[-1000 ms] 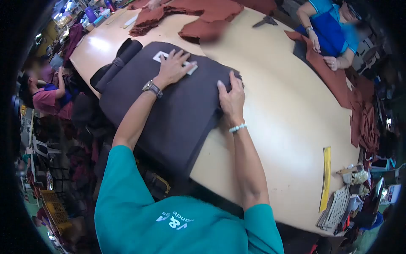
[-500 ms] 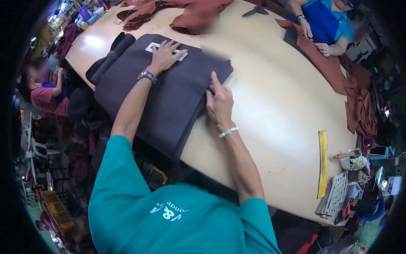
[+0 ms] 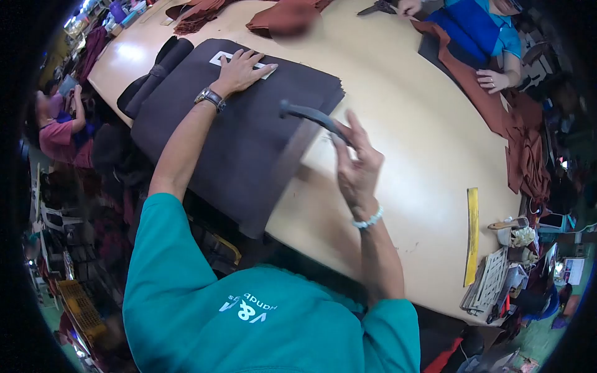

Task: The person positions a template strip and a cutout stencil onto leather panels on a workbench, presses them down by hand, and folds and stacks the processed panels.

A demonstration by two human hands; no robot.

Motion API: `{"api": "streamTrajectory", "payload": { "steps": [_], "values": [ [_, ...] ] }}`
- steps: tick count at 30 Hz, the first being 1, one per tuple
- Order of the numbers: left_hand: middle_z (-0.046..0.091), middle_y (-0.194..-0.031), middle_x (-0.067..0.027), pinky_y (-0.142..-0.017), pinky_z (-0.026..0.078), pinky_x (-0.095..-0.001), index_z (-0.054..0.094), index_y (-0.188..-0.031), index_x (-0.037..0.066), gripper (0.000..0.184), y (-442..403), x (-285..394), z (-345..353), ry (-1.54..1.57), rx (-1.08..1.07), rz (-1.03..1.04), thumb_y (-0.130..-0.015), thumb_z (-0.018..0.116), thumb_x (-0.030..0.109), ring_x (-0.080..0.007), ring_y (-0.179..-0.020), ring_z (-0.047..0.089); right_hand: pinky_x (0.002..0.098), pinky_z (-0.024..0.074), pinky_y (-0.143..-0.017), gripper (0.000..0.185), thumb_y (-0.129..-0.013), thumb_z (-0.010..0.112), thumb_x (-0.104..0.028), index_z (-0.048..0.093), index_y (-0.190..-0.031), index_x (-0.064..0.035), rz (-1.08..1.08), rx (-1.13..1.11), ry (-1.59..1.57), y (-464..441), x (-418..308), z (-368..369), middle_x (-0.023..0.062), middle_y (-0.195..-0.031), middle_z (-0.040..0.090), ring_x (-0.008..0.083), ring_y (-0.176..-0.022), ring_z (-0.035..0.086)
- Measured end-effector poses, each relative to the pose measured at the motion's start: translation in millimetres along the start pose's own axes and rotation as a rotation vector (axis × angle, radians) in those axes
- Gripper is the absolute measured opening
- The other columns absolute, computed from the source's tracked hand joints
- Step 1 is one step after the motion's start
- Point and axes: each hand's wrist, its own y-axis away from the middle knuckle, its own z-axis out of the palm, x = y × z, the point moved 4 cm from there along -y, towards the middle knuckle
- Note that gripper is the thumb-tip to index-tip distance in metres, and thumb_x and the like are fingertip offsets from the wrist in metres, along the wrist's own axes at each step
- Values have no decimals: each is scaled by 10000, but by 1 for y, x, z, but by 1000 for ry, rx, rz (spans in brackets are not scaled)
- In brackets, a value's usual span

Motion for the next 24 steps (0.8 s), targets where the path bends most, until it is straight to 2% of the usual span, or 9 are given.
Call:
{"api": "streamTrajectory", "payload": {
  "steps": [5, 9, 13, 16, 17, 20, 21, 23, 24],
  "values": [
    [372, -1393, -119, -996, 154, -687, 406, -1358, 158, 798, -4, -2, -2, 5, -137, -6, -805, 334, 729, -291, -1327, 280, 314, 518, -741, 423, -828, 603, 6, 524, -1242, -29, 137, -81, -63, -16, -4, 67, 146, -1015, 667, 213, -803, 667],
    [325, -1439, -56, -1005, 210, -658, 395, -1294, 498, 367, 3, 7, -12, -178, -216, 88, -949, 295, 421, -360, -1309, 290, 445, 347, -990, 533, -752, 637, -64, 488, -1264, -54, -159, -107, 317, -9, 38, 88, 147, -1144, 583, 343, -1118, 492],
    [455, -1322, -97, -1007, 355, -449, 461, -1304, 331, 399, -2, -3, 9, -378, 75, 422, -918, 387, 262, -304, -1229, 404, 519, 286, -1018, 727, -729, 681, -204, 345, -1362, -84, -212, -176, 470, 27, 17, 39, 154, -1327, 425, 363, -1239, 373],
    [450, -1339, -152, -1056, 290, -416, 474, -1307, 299, 373, 5, 16, -18, -184, -63, 312, -939, 415, 305, -312, -1280, 361, 534, 230, -1060, 752, -772, 649, -329, 301, -1387, -74, 88, -401, 749, 89, 22, -9, 159, -1405, 325, 373, -1299, 291],
    [425, -1350, -180, -1066, 272, -424, 447, -1331, 297, 398, -24, -27, 22, 23, -3, 226, -935, 430, 265, -333, -1276, 360, 533, 230, -1060, 737, -771, 649, -336, 322, -1377, -72, 130, -363, 732, 114, 25, -28, 162, -1403, 329, 373, -1300, 290],
    [385, -1362, -206, -1073, 248, -462, 404, -1369, 242, 470, -29, -37, 24, -480, -67, 533, -916, 399, 115, -375, -1273, 340, 528, 232, -1058, 681, -767, 652, -350, 399, -1331, -64, 254, -191, 762, 178, 21, -91, 170, -1390, 350, 372, -1301, 292],
    [347, -1403, -181, -1045, 249, -543, 321, -1412, 253, 512, -59, -79, 57, -647, 16, 589, -914, 441, 242, -381, -1294, 314, 525, 236, -1056, 654, -764, 655, -349, 432, -1307, -61, 319, -90, 845, 198, 11, -116, 170, -1381, 364, 370, -1300, 297],
    [274, -1460, -140, -1015, 209, -634, 207, -1450, 254, 650, -11, 4, -17, -341, 99, 35, -886, 475, 434, -381, -1324, 268, 500, 231, -1060, 514, -741, 662, -264, 538, -1193, -54, 318, 298, 865, 241, -4, -178, 165, -1319, 434, 367, -1271, 342],
    [242, -1479, -116, -1007, 179, -660, 167, -1457, 250, 714, -15, 6, -16, -384, 166, 65, -865, 474, 507, -377, -1337, 244, 498, 265, -1034, 447, -746, 646, -222, 564, -1148, -42, 259, 512, 988, 264, -16, -216, 177, -1277, 472, 371, -1240, 387]
  ]
}}
